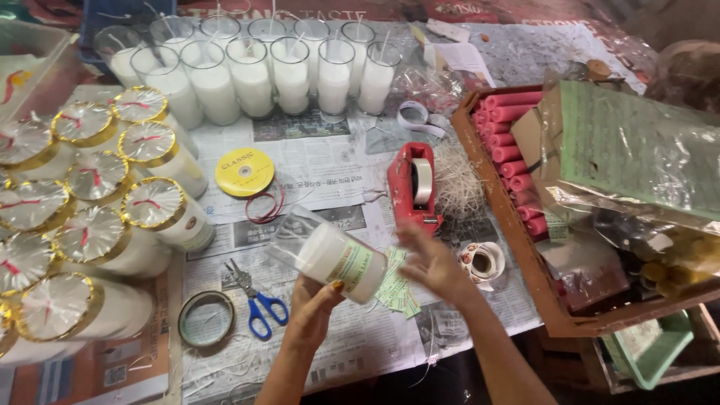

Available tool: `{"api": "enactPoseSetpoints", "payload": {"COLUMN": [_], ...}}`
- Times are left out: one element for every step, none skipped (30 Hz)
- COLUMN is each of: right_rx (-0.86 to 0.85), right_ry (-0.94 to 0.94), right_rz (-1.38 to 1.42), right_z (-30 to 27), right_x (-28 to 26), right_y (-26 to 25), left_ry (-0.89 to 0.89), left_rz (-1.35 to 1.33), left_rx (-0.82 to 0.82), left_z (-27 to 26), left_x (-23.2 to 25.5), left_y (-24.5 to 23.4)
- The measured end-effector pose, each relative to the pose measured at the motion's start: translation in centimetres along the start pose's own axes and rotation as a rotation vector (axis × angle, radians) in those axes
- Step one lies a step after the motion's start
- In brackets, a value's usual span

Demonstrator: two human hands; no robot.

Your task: Applying decorative gold bands and plastic sleeves to glass candles and trimming materials with scissors.

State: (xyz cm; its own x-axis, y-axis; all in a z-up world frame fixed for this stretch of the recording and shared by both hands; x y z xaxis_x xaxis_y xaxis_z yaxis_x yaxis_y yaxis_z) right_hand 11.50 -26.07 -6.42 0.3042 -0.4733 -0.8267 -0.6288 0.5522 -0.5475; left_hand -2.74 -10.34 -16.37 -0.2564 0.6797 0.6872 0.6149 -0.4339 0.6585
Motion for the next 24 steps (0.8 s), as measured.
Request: {"api": "enactPoseSetpoints", "payload": {"right_rx": [0.329,0.658,0.659,0.679,0.690,0.689,0.575,0.460,0.459,0.427,0.394,0.393,0.461,0.529,0.533,0.577,0.619,0.620,0.626,0.631,0.634,0.641,0.645,0.647], "right_ry": [-0.023,-0.051,-0.048,0.208,0.460,0.460,0.514,0.565,0.566,0.577,0.587,0.587,0.532,0.476,0.474,0.501,0.534,0.538,0.541,0.544,0.549,0.564,0.571,0.571], "right_rz": [0.082,0.163,0.160,0.085,0.012,0.013,0.042,0.072,0.072,0.091,0.111,0.111,0.118,0.125,0.128,0.093,0.056,0.057,0.157,0.258,0.257,0.369,0.484,0.486], "right_z": [1.1,1.5,2.2,2.8,3.2,4.2,5.1,6.0,6.4,6.8,7.3,7.6,7.9,8.3,7.2,6.0,4.5,3.7,2.8,2.0,2.1,2.1,2.5,2.7], "right_x": [2.8,5.7,5.9,7.3,8.5,9.0,9.9,10.7,10.8,10.9,10.9,11.3,11.3,11.3,9.3,7.5,5.8,6.5,7.2,7.9,9.9,12.1,14.1,14.8], "right_y": [-2.4,-4.8,-5.9,-6.9,-7.8,-7.9,-7.4,-6.8,-6.8,-6.6,-6.3,-6.0,-6.2,-6.3,-6.4,-6.6,-6.8,-6.2,-5.6,-5.0,-4.3,-3.6,-2.8,-2.5], "left_ry": [0.038,0.076,0.072,0.098,0.128,0.129,0.097,0.065,0.064,0.064,0.064,0.065,0.061,0.057,0.059,0.056,0.048,0.045,0.070,0.094,0.088,0.070,0.058,0.058], "left_rz": [0.013,0.026,0.024,0.106,0.190,0.191,0.135,0.080,0.080,0.056,0.033,0.033,0.033,0.034,0.036,0.048,0.059,0.061,0.047,0.033,0.035,0.059,0.085,0.087], "left_rx": [-0.016,-0.031,-0.032,-0.027,-0.020,-0.020,0.031,0.083,0.084,0.101,0.119,0.120,0.118,0.116,0.111,0.120,0.132,0.131,0.126,0.120,0.119,0.151,0.182,0.180], "left_z": [0.0,-0.1,-0.6,-1.1,-1.5,-1.2,-1.0,-0.8,-0.7,-0.6,-0.5,-0.7,-0.7,-0.8,-0.9,-0.9,-1.2,-1.1,-0.9,-0.8,-0.8,-0.8,-0.7,-0.4], "left_x": [0.4,0.7,1.5,2.4,3.5,3.2,2.7,2.3,1.9,1.6,1.3,1.3,1.2,1.2,1.5,1.8,1.8,1.9,2.1,2.3,2.2,2.1,2.1,2.0], "left_y": [0.2,0.4,1.5,2.5,3.5,3.5,3.2,2.9,2.7,2.4,2.1,2.1,2.1,2.2,2.3,2.3,2.1,2.1,2.0,2.0,2.1,2.1,2.0,2.1]}}
Point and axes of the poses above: each hand's wrist, its own z-axis towards the middle knuckle, its own y-axis out of the palm, x = y × z, the point moved 5 cm from there along z, towards the middle knuckle, and after that the axes turned 14 degrees about x, right-handed, at the moved point
